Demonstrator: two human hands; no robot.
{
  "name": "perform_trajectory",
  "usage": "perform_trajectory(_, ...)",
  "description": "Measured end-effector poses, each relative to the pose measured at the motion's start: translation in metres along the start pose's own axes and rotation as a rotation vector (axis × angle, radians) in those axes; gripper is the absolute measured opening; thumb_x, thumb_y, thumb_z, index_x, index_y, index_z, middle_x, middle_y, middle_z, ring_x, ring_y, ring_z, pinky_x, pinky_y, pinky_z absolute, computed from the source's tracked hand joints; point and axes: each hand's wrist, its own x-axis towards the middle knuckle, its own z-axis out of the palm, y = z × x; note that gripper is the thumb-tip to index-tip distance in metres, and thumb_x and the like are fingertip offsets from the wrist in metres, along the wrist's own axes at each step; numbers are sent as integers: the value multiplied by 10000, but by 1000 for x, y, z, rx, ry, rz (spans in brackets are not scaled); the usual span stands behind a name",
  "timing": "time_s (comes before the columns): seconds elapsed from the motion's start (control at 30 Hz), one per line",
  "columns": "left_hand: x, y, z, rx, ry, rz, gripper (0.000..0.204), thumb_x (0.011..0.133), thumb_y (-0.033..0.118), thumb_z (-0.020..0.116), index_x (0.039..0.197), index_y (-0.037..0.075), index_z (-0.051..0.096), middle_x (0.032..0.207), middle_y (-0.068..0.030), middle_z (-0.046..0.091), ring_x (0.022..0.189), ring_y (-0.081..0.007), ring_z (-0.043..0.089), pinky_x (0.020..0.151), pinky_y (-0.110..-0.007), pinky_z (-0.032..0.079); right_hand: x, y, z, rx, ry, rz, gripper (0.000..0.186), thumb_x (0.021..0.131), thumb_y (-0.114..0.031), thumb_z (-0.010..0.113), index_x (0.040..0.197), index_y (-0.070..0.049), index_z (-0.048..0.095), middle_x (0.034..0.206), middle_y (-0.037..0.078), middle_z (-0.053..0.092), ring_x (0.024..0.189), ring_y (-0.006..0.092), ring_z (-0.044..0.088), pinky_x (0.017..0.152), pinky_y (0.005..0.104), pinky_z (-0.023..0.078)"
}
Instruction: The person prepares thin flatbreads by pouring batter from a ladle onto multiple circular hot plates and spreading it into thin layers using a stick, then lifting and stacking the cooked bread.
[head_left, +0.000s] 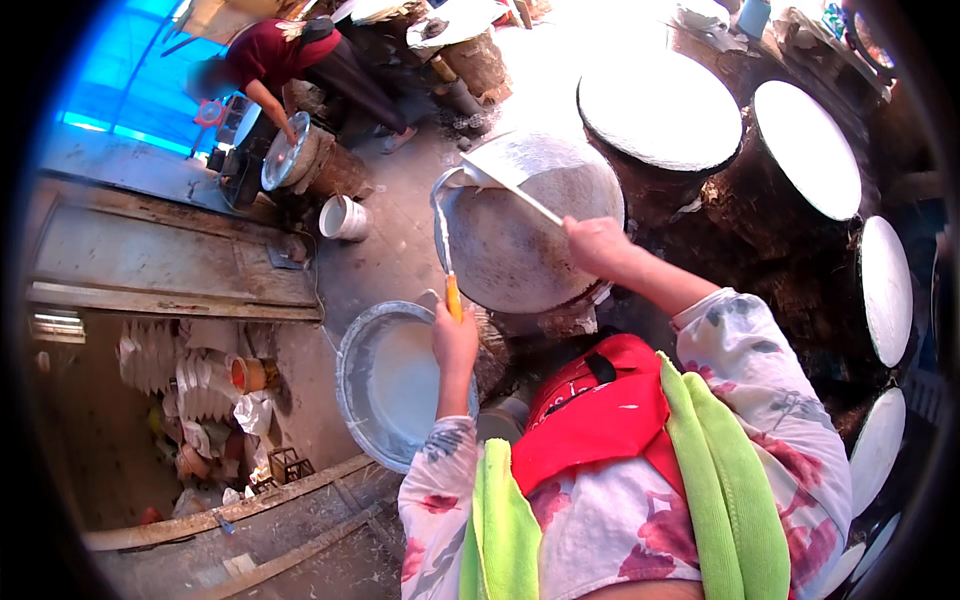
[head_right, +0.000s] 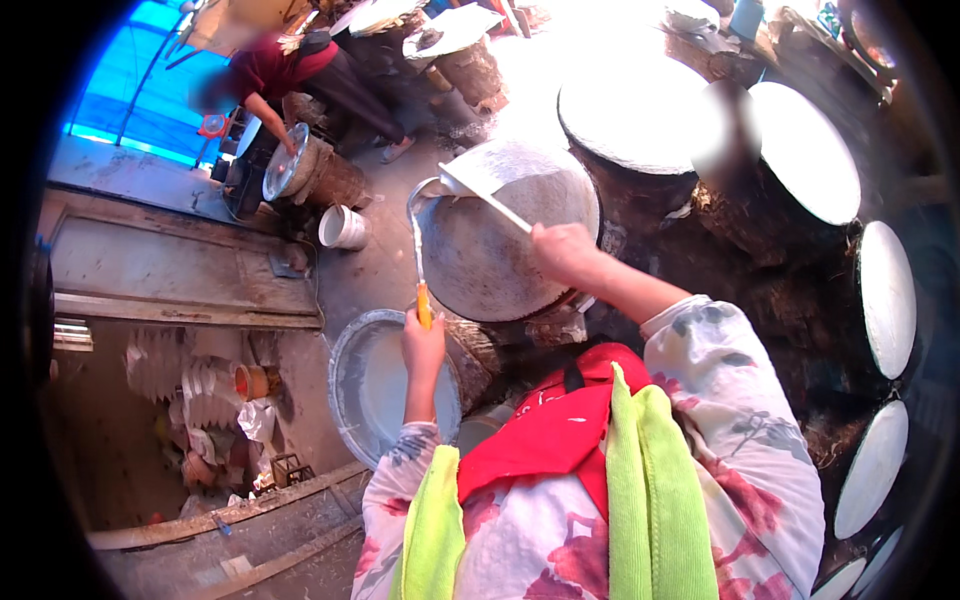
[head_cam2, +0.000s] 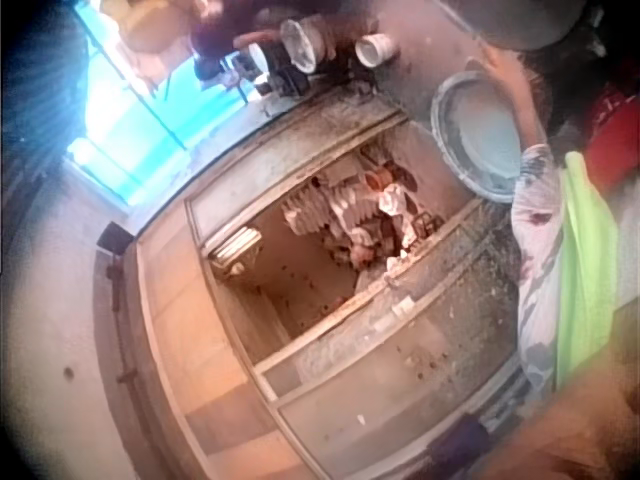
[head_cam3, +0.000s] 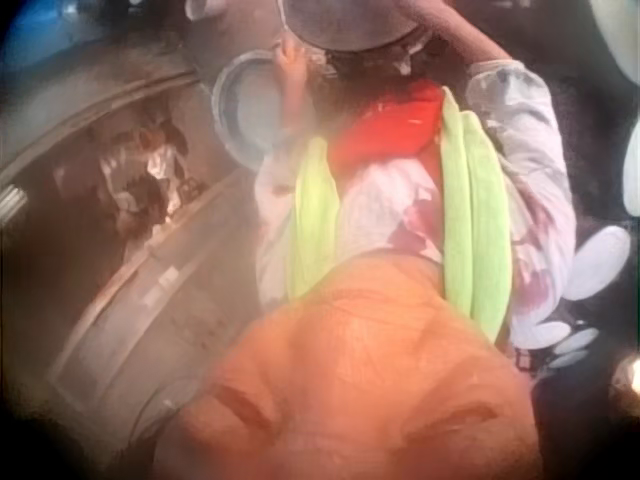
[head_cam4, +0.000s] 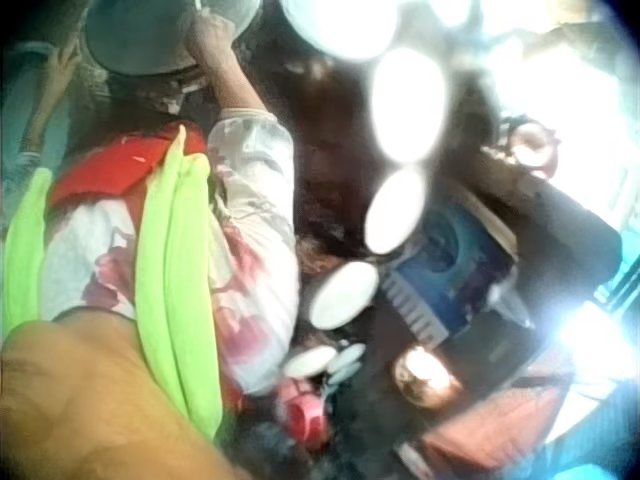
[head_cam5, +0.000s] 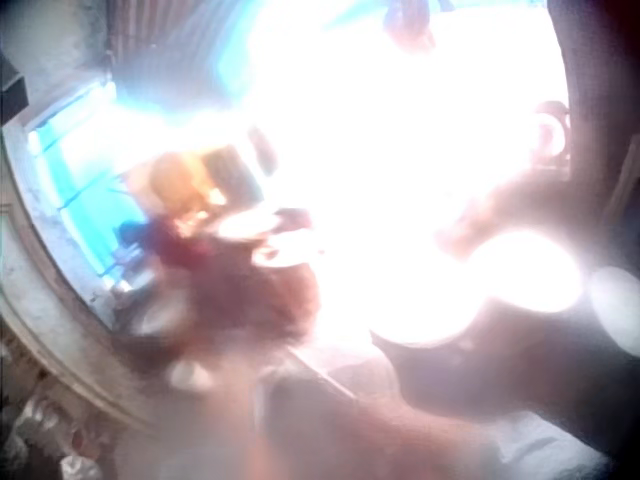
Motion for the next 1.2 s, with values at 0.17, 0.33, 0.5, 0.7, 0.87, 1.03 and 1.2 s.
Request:
perform_trajectory(0.17, -15, -8, -18, -3, 7, -25, 377, 822, 223, 674, 1092, -2, 538, 913, -257, 642, 890, -444, 611, 757, -497, 469, 22, 32, 2, -38, 82, 92, 174, 829, -106, 524, 941, 19, 571, 763, 156, 680, 732, 306, 686, 644, 414, 540)
perform_trajectory(0.33, -30, -21, -19, -15, 17, 19, 367, 819, 219, 682, 1066, -16, 546, 876, -259, 641, 861, -447, 616, 734, -491, 474, 9, 11, 19, -86, 58, -226, 177, 813, -57, 482, 967, 18, 526, 670, 158, 645, 657, 322, 669, 576, 437, 520)
perform_trajectory(0.5, -49, -20, -42, -40, -14, -102, 371, 818, 223, 694, 1037, -36, 542, 889, -261, 632, 859, -445, 610, 738, -473, 476, 52, 53, 0, -64, 140, -59, 142, 839, -112, 504, 919, -6, 553, 706, 139, 659, 659, 292, 674, 575, 416, 529)
perform_trajectory(0.7, -60, -35, -43, -47, -12, -89, 345, 826, 208, 691, 1014, -42, 544, 871, -252, 630, 830, -421, 617, 714, -456, 470, 18, 17, 1, -141, -92, -329, 161, 831, -71, 465, 939, 29, 528, 698, 141, 651, 672, 300, 675, 592, 428, 525)
perform_trajectory(0.87, -71, -49, -44, -210, -14, -168, 332, 837, 197, 685, 1019, -44, 549, 841, -219, 628, 778, -364, 620, 709, -423, 474, 75, 66, -8, -122, 94, -168, 173, 850, -113, 483, 948, 9, 556, 698, 131, 658, 689, 307, 676, 613, 414, 523)
perform_trajectory(1.03, -78, -57, -41, -252, -38, -249, 330, 842, 190, 682, 1018, -55, 547, 830, -209, 627, 791, -343, 618, 730, -420, 469, 36, 29, -7, -210, -108, -420, 132, 844, -110, 490, 915, -7, 532, 656, 100, 641, 648, 274, 671, 557, 404, 516)
perform_trajectory(1.2, -95, -38, -56, -464, -97, -431, 300, 871, 199, 665, 1033, -18, 536, 738, -81, 575, 515, -152, 532, 476, -295, 436, 72, 53, -8, -199, 19, -171, 162, 848, -106, 491, 981, -22, 531, 726, 111, 661, 657, 272, 673, 549, 394, 519)
